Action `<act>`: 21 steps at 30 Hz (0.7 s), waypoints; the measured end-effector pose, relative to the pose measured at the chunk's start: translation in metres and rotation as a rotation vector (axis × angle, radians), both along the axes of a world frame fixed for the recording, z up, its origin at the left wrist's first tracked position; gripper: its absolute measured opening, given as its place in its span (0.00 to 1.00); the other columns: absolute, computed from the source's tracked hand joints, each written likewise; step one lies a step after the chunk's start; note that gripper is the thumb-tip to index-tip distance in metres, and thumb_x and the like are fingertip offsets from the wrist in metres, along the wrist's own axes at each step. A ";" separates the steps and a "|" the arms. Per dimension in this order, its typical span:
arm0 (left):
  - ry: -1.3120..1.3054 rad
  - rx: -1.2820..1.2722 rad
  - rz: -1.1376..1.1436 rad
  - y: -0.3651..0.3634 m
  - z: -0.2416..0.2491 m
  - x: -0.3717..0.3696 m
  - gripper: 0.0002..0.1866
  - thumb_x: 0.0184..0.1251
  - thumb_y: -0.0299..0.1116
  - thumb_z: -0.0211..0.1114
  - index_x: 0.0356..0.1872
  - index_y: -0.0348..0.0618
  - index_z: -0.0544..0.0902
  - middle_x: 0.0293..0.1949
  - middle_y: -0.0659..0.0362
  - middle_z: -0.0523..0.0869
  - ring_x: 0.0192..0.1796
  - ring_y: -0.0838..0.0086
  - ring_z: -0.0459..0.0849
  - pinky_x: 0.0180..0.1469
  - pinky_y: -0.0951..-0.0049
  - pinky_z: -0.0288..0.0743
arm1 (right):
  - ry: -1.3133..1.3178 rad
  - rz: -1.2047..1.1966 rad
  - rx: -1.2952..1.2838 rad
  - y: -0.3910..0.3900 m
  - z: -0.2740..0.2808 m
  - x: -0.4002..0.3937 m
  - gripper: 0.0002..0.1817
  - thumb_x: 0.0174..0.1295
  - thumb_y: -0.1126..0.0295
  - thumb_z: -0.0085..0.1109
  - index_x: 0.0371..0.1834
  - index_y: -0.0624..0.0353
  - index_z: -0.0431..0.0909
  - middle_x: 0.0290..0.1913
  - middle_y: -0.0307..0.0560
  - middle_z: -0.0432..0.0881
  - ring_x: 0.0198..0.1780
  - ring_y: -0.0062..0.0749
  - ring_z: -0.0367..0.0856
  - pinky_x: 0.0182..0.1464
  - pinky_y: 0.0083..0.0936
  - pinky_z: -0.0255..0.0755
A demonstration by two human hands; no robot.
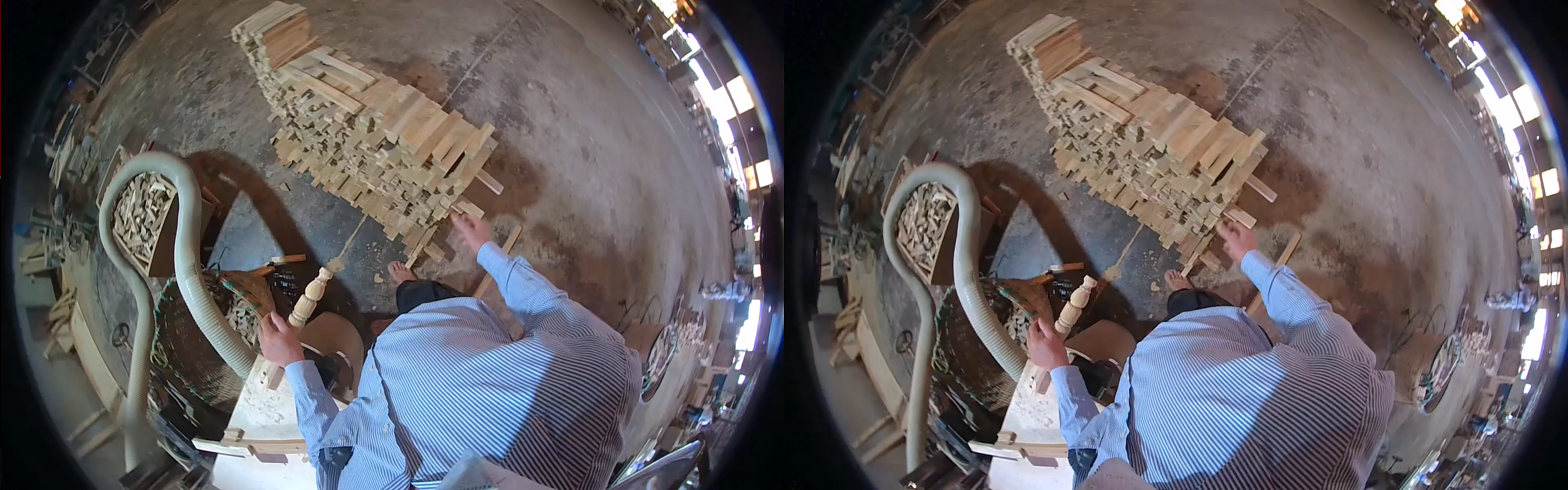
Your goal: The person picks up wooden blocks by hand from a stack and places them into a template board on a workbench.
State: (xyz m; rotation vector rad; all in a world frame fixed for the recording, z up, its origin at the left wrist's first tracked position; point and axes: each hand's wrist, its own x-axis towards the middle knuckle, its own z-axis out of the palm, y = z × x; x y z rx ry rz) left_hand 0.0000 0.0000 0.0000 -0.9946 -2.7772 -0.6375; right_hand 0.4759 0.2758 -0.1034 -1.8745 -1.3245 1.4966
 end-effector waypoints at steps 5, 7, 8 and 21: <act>-0.071 -0.087 0.022 -0.049 -0.002 0.053 0.18 0.81 0.46 0.61 0.48 0.45 0.91 0.44 0.50 0.90 0.46 0.50 0.89 0.48 0.50 0.80 | 0.121 -0.557 0.087 -0.001 -0.023 0.092 0.46 0.66 0.38 0.72 0.73 0.67 0.76 0.56 0.51 0.88 0.48 0.34 0.89 0.48 0.30 0.83; -0.052 -0.121 0.032 -0.042 0.000 0.048 0.18 0.81 0.46 0.61 0.49 0.43 0.90 0.43 0.49 0.90 0.46 0.49 0.89 0.49 0.50 0.80 | 0.053 -0.583 0.225 0.024 -0.049 0.103 0.43 0.68 0.41 0.72 0.72 0.68 0.75 0.57 0.52 0.87 0.54 0.36 0.87 0.54 0.30 0.82; -0.015 -0.095 0.028 -0.040 0.002 0.052 0.18 0.81 0.46 0.61 0.49 0.43 0.90 0.43 0.49 0.90 0.47 0.49 0.89 0.49 0.50 0.80 | 0.027 -0.561 0.326 0.037 -0.070 0.108 0.41 0.70 0.43 0.71 0.72 0.68 0.75 0.57 0.52 0.87 0.55 0.36 0.86 0.56 0.30 0.81; -0.024 -0.097 0.075 -0.045 0.010 0.043 0.15 0.79 0.43 0.64 0.43 0.43 0.91 0.40 0.49 0.90 0.44 0.49 0.88 0.49 0.50 0.80 | -0.010 -0.052 0.502 0.047 -0.002 -0.019 0.33 0.75 0.56 0.69 0.75 0.66 0.72 0.68 0.59 0.80 0.68 0.43 0.82 0.67 0.35 0.77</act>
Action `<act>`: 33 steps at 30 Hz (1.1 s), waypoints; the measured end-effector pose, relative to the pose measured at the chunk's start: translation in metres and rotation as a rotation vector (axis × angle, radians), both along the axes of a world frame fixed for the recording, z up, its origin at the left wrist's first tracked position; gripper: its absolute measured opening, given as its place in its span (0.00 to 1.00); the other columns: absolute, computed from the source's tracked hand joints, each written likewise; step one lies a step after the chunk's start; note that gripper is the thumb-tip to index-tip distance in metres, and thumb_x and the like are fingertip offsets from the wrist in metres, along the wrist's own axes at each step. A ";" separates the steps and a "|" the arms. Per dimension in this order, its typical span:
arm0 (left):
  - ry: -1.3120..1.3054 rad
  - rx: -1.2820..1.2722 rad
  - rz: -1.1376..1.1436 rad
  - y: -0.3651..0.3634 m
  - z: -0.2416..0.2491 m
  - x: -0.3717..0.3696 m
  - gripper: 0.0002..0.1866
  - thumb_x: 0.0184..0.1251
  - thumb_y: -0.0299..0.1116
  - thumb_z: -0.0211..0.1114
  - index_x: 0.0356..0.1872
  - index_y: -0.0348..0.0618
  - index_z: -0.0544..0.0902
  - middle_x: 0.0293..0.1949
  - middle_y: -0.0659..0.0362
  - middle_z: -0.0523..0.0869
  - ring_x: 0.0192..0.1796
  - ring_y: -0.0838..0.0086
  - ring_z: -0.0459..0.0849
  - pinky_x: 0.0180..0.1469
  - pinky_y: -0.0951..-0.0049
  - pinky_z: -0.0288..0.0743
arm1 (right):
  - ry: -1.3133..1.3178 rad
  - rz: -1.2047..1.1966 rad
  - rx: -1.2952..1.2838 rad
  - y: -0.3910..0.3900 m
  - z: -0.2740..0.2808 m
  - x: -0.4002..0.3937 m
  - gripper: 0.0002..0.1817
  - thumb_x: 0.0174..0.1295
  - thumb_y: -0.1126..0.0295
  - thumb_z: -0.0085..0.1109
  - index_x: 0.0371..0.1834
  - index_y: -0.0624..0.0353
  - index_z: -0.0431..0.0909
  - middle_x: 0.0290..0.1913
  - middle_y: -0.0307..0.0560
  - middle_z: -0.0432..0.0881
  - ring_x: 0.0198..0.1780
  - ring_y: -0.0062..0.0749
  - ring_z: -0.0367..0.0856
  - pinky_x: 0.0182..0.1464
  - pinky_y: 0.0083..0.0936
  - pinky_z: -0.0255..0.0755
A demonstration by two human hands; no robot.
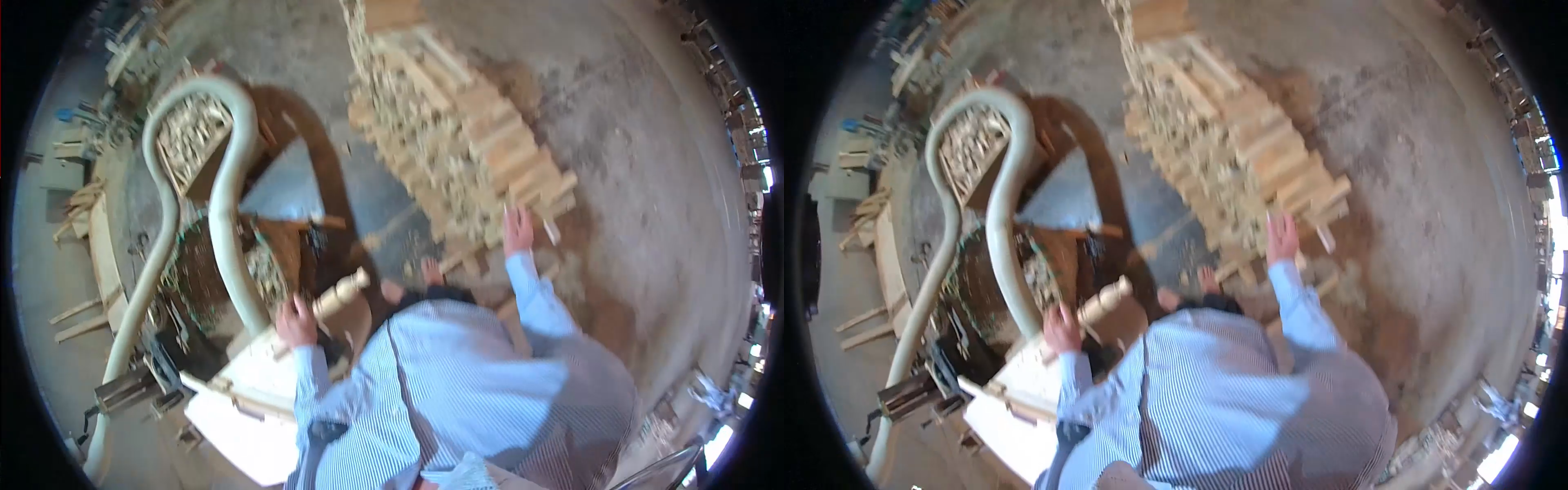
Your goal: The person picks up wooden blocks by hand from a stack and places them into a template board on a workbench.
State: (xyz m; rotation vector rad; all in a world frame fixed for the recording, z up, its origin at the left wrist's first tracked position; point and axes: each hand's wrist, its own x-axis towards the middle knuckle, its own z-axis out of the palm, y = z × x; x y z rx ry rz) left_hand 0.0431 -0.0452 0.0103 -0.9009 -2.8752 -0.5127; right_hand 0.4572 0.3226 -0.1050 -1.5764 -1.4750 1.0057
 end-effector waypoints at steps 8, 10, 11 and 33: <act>-0.030 0.021 -0.010 0.007 -0.006 0.006 0.14 0.80 0.45 0.64 0.45 0.47 0.90 0.41 0.53 0.90 0.45 0.52 0.89 0.49 0.54 0.80 | -0.063 0.110 -0.119 -0.044 0.041 -0.042 0.36 0.78 0.47 0.64 0.76 0.63 0.71 0.67 0.59 0.82 0.62 0.40 0.85 0.63 0.35 0.78; -0.056 0.047 -0.011 0.008 -0.008 0.005 0.13 0.79 0.44 0.65 0.44 0.48 0.90 0.41 0.54 0.90 0.44 0.53 0.89 0.48 0.55 0.81 | 0.025 0.139 -0.235 -0.048 0.053 -0.051 0.36 0.78 0.47 0.63 0.77 0.62 0.70 0.66 0.59 0.82 0.61 0.39 0.85 0.62 0.33 0.79; 0.005 0.066 -0.034 0.008 -0.010 0.005 0.11 0.78 0.43 0.66 0.44 0.48 0.90 0.40 0.54 0.90 0.42 0.54 0.89 0.46 0.54 0.81 | 0.010 0.147 -0.234 -0.048 0.039 -0.050 0.35 0.78 0.48 0.63 0.78 0.60 0.69 0.67 0.57 0.82 0.60 0.37 0.86 0.61 0.32 0.79; -0.706 0.443 -0.050 0.191 -0.007 -0.091 0.16 0.83 0.35 0.67 0.58 0.31 0.84 0.50 0.53 0.88 0.53 0.70 0.87 0.58 0.67 0.81 | 0.578 0.252 -0.353 0.252 0.040 -0.253 0.40 0.79 0.38 0.53 0.84 0.53 0.64 0.69 0.54 0.79 0.61 0.40 0.86 0.55 0.32 0.83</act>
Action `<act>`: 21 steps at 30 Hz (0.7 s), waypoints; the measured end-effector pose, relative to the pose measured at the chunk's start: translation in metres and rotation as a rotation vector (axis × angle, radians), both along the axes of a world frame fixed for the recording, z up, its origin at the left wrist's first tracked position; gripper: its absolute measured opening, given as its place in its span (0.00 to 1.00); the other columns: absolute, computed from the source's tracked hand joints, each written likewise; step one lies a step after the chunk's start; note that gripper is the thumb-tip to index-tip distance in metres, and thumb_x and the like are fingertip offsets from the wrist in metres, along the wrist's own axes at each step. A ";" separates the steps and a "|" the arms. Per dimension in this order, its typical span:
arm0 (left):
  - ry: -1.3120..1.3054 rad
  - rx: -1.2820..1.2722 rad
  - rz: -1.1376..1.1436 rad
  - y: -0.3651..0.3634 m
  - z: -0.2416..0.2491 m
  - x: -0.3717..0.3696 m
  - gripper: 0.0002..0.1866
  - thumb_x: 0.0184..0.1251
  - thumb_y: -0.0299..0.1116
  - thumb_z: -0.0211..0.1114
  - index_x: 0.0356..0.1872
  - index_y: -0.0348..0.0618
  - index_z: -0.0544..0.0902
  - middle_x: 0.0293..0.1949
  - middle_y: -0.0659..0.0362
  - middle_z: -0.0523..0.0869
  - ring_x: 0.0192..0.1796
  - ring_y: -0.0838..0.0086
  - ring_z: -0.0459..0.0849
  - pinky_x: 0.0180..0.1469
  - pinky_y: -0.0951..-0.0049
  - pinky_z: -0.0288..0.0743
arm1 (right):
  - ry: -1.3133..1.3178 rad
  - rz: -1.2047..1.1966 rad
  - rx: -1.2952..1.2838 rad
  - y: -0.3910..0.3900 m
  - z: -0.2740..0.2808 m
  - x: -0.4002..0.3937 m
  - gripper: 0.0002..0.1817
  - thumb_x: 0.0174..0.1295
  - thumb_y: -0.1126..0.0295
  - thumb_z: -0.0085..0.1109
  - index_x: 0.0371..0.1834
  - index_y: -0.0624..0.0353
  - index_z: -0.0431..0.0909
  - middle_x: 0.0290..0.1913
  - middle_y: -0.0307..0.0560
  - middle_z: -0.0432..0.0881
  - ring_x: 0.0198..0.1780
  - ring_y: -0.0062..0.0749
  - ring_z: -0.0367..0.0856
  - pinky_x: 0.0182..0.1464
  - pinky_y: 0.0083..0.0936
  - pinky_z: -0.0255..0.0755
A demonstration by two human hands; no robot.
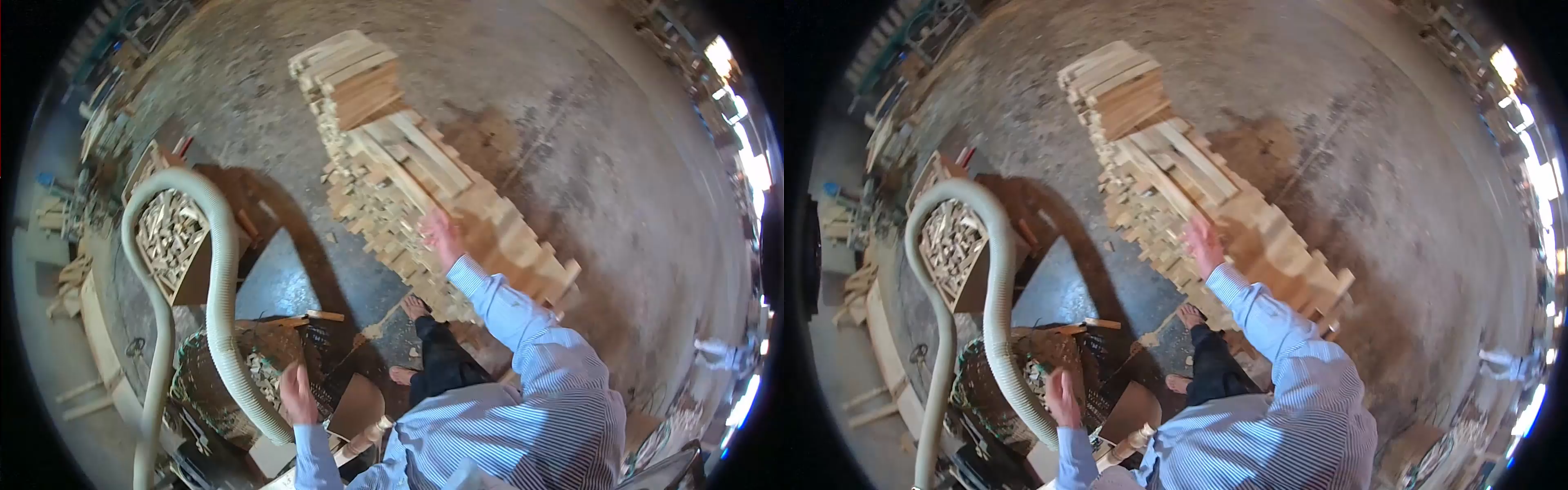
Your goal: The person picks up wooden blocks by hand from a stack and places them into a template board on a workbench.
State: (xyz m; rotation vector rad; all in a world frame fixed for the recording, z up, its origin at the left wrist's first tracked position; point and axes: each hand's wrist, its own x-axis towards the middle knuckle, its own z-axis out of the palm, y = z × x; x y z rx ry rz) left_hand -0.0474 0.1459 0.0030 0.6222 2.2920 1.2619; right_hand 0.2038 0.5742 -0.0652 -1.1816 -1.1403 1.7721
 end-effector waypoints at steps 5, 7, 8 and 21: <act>-0.258 0.079 -0.086 0.176 -0.017 -0.046 0.22 0.83 0.39 0.67 0.65 0.32 0.80 0.58 0.55 0.87 0.60 0.70 0.85 0.66 0.70 0.77 | 0.166 -0.042 -0.033 0.100 0.016 -0.055 0.47 0.80 0.35 0.45 0.91 0.53 0.48 0.83 0.68 0.63 0.77 0.58 0.74 0.66 0.46 0.80; -0.372 0.072 -0.086 0.244 -0.032 -0.063 0.26 0.83 0.46 0.66 0.69 0.36 0.79 0.62 0.55 0.85 0.63 0.68 0.84 0.66 0.66 0.78 | 0.182 -0.009 -0.029 0.130 0.031 -0.076 0.50 0.80 0.31 0.42 0.92 0.52 0.43 0.86 0.68 0.57 0.82 0.59 0.67 0.70 0.50 0.76; -0.418 0.092 -0.104 0.275 -0.037 -0.070 0.28 0.83 0.51 0.66 0.71 0.40 0.80 0.65 0.55 0.83 0.65 0.67 0.82 0.66 0.63 0.78 | 0.196 -0.023 -0.059 0.141 0.046 -0.087 0.53 0.78 0.29 0.44 0.92 0.53 0.41 0.87 0.66 0.55 0.83 0.60 0.64 0.72 0.52 0.75; -0.681 0.308 -0.165 0.555 -0.041 -0.104 0.47 0.83 0.64 0.56 0.88 0.43 0.54 0.87 0.45 0.56 0.86 0.45 0.58 0.79 0.49 0.67 | 0.304 0.066 -0.093 0.227 0.077 -0.151 0.67 0.65 0.15 0.45 0.91 0.43 0.23 0.91 0.56 0.24 0.91 0.61 0.29 0.81 0.76 0.47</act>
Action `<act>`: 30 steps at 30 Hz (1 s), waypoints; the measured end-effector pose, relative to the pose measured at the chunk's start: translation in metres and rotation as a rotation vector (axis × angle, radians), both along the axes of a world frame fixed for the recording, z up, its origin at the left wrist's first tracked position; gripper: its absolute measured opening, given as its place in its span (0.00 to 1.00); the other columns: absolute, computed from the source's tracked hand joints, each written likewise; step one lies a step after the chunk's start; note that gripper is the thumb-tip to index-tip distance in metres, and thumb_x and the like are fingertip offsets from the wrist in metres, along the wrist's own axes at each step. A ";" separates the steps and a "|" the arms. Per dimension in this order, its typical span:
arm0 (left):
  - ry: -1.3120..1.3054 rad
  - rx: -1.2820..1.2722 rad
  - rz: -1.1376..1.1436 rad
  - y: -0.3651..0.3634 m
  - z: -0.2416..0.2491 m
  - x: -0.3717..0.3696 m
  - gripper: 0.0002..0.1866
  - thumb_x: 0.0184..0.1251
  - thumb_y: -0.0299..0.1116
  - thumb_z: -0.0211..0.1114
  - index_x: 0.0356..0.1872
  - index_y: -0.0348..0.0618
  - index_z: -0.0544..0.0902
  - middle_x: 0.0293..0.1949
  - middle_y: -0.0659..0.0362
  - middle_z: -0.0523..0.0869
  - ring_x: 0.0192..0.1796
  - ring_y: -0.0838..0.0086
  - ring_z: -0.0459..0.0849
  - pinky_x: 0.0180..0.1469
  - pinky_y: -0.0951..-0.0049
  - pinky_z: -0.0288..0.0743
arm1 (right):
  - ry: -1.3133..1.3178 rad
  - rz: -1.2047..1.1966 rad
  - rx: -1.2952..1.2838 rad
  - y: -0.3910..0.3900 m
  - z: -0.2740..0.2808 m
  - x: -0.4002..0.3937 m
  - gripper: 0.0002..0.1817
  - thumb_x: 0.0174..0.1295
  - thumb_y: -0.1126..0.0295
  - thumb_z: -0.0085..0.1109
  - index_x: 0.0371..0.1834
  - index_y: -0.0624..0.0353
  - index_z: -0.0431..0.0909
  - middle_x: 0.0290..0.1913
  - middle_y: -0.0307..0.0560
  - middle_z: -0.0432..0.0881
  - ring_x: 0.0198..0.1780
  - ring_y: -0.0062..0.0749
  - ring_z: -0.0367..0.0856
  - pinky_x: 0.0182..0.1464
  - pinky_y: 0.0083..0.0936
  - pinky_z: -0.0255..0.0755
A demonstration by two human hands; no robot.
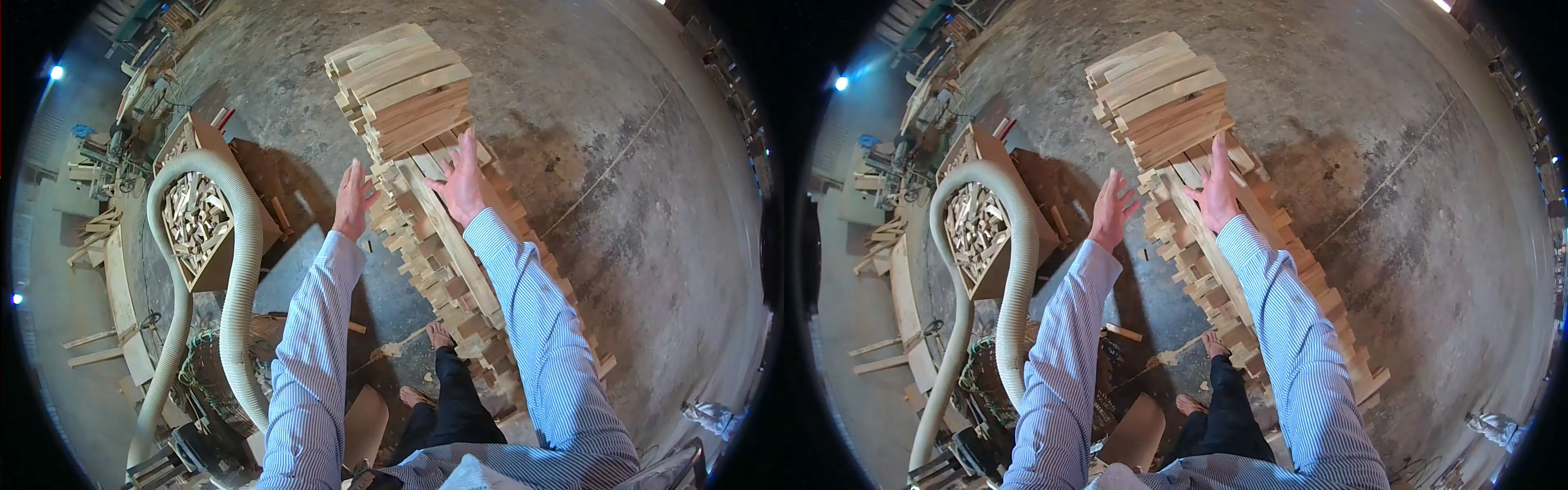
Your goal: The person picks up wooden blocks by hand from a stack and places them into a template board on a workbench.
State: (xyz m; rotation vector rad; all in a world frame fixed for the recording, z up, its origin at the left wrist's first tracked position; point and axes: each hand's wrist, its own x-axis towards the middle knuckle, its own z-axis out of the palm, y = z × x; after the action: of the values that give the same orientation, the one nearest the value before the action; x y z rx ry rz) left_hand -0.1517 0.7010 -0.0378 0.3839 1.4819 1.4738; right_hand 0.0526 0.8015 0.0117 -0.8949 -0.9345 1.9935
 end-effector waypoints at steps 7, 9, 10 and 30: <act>-0.086 0.056 0.035 0.041 -0.020 -0.013 0.46 0.86 0.63 0.50 0.88 0.40 0.50 0.89 0.46 0.51 0.88 0.46 0.53 0.83 0.46 0.60 | 0.084 -0.028 -0.111 0.022 -0.007 -0.015 0.63 0.67 0.18 0.47 0.92 0.35 0.26 0.91 0.53 0.21 0.91 0.58 0.25 0.81 0.79 0.44; -0.152 0.120 -0.012 0.047 -0.020 -0.017 0.43 0.88 0.62 0.47 0.87 0.39 0.53 0.88 0.49 0.56 0.87 0.50 0.57 0.84 0.46 0.58 | 0.091 -0.021 -0.115 0.025 -0.008 -0.022 0.63 0.67 0.17 0.48 0.92 0.35 0.26 0.91 0.53 0.21 0.91 0.57 0.24 0.81 0.80 0.43; -0.149 0.120 -0.008 0.049 -0.019 -0.017 0.43 0.88 0.62 0.47 0.87 0.39 0.53 0.88 0.49 0.56 0.87 0.50 0.57 0.84 0.46 0.58 | 0.090 -0.031 -0.125 0.026 -0.008 -0.024 0.64 0.66 0.17 0.48 0.92 0.35 0.26 0.91 0.52 0.21 0.91 0.58 0.23 0.80 0.81 0.43; -0.268 0.174 0.134 0.072 -0.017 -0.012 0.25 0.91 0.53 0.49 0.72 0.47 0.78 0.63 0.62 0.83 0.62 0.71 0.78 0.70 0.59 0.67 | 0.094 -0.006 -0.104 0.039 -0.003 -0.045 0.68 0.63 0.14 0.48 0.90 0.35 0.17 0.89 0.56 0.13 0.89 0.60 0.14 0.79 0.82 0.45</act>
State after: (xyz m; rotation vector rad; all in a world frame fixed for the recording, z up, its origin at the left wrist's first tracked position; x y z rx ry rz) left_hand -0.1636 0.7734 -0.0544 0.1833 1.1899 1.6952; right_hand 0.0081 0.8405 0.0090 -0.8519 -0.7803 2.0758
